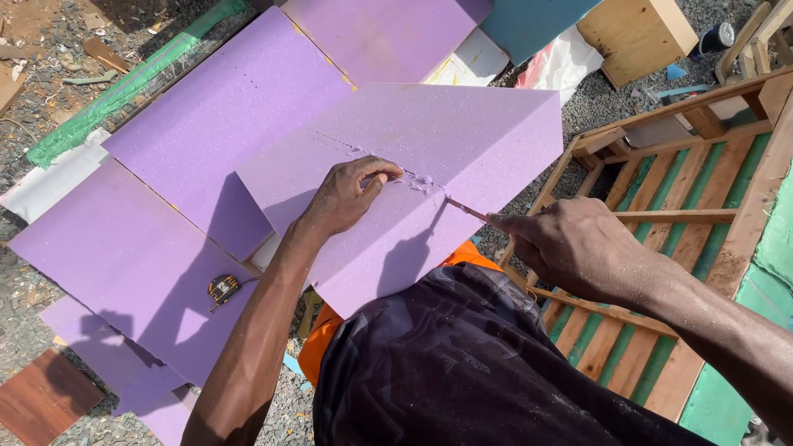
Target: Measuring foam with a tape measure, cutting it with a hacksaw blade, and applying glue to a surface.
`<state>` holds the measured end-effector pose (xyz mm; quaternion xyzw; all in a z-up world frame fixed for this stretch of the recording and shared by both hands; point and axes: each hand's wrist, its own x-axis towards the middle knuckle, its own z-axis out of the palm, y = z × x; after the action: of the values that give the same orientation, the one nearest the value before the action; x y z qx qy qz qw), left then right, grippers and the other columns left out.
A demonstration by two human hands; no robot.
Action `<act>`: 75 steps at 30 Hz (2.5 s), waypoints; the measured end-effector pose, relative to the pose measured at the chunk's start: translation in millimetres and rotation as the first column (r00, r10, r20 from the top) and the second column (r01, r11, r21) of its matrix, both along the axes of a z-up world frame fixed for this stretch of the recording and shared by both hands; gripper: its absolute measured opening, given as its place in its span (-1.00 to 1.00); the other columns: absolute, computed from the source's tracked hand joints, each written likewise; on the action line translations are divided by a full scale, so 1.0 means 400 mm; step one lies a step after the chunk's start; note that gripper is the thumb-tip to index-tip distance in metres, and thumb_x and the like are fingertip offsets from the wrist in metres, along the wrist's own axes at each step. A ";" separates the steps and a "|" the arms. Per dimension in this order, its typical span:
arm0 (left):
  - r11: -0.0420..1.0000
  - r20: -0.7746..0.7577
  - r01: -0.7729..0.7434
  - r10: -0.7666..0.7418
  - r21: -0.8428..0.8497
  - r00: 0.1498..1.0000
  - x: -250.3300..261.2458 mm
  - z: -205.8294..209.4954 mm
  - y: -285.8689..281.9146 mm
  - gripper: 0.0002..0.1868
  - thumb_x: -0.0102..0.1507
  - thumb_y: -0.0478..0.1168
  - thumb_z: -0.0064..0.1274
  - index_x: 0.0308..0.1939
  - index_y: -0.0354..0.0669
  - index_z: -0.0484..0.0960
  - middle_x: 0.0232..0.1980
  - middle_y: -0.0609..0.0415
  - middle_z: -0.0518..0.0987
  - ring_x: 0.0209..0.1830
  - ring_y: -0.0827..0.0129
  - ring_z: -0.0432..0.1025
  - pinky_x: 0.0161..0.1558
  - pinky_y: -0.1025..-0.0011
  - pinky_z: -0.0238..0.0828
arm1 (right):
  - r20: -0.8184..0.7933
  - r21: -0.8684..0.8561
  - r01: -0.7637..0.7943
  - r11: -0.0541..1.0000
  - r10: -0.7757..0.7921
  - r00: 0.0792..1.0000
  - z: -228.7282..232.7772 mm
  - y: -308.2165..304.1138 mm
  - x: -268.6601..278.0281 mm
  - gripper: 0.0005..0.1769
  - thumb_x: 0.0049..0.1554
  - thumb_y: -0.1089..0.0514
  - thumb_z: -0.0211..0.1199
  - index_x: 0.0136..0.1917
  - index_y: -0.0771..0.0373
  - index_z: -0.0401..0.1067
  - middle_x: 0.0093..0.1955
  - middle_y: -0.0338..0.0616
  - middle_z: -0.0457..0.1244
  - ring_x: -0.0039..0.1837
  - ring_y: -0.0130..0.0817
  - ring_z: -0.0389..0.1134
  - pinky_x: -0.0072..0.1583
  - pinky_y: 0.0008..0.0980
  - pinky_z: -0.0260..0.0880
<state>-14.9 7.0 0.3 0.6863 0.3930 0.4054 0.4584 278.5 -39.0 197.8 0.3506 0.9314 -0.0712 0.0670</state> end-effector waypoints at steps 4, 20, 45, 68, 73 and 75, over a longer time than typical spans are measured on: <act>0.971 -0.407 -0.095 0.179 0.218 0.896 0.088 0.164 -0.119 -0.61 0.37 -0.21 -0.11 0.28 -0.05 0.52 0.18 0.02 0.54 0.33 0.16 0.41 0.38 0.21 0.28 | 0.025 -0.138 0.235 0.962 -0.233 0.972 0.049 -0.009 -0.048 -0.71 0.17 0.19 0.09 0.06 0.14 0.59 -0.51 0.09 0.37 -0.40 0.07 0.48 -0.32 -0.11 0.49; 0.810 -0.705 -0.178 0.577 0.558 0.413 0.057 0.186 -0.018 0.12 0.02 0.26 0.20 0.42 -0.50 0.23 0.39 -0.31 0.29 0.50 -0.08 0.14 0.59 0.07 -0.25 | -0.324 0.089 0.163 0.983 -0.126 0.938 -0.100 0.136 -0.160 -0.62 0.25 0.26 0.04 0.28 0.15 0.50 -0.62 -0.03 0.25 -0.59 -0.11 0.30 -0.37 -0.23 0.36; 0.674 -0.370 -0.377 0.694 0.635 0.618 -0.103 0.143 0.252 -0.51 0.00 -0.17 0.40 -0.06 -0.28 0.61 -0.05 -0.04 0.57 -0.03 0.02 0.41 0.07 0.14 0.31 | -0.330 0.164 0.054 0.985 0.003 0.944 -0.301 0.294 -0.190 -0.84 0.38 0.20 -0.03 -0.03 0.26 0.31 -0.61 -0.40 -0.02 -0.63 -0.44 -0.03 -0.54 -0.37 -0.08; 0.725 -0.319 -0.326 0.598 0.606 0.736 -0.224 0.166 0.337 -0.62 0.02 -0.16 0.41 -0.19 -0.23 0.63 -0.16 -0.02 0.58 -0.12 0.07 0.43 0.04 0.16 0.30 | -0.346 0.077 0.244 0.967 -0.204 0.916 -0.367 0.498 -0.452 -0.73 0.33 0.10 0.00 -0.03 0.29 0.45 -0.48 -0.09 0.30 -0.56 -0.22 0.23 -0.48 -0.18 0.25; 0.754 -0.330 -0.327 0.575 0.570 0.749 -0.248 0.161 0.346 -0.61 0.00 -0.13 0.37 -0.19 -0.23 0.63 -0.16 -0.02 0.58 -0.13 0.05 0.45 0.00 0.14 0.32 | -0.193 -0.228 0.404 0.886 -0.448 0.873 -0.362 0.338 -0.388 -0.33 0.47 -0.04 -0.32 -0.39 0.08 0.34 -0.56 -0.43 0.01 -0.60 -0.52 -0.01 -0.53 -0.51 -0.07; 0.744 -0.352 -0.333 0.597 0.579 0.721 -0.243 0.157 0.367 -0.57 -0.02 -0.13 0.44 -0.22 -0.18 0.57 -0.16 0.00 0.53 -0.11 0.07 0.40 0.02 0.16 0.33 | 0.005 -0.458 0.646 0.611 -0.724 0.689 -0.325 0.291 -0.359 -0.27 0.46 -0.21 -0.26 -0.43 0.09 0.34 -0.61 -0.36 0.06 -0.61 -0.53 -0.02 -0.54 -0.51 -0.04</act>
<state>-112.2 153.7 63.0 0.7332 0.5532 0.3942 0.0304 135.0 77.2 67.8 0.6493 0.6879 -0.3235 0.0243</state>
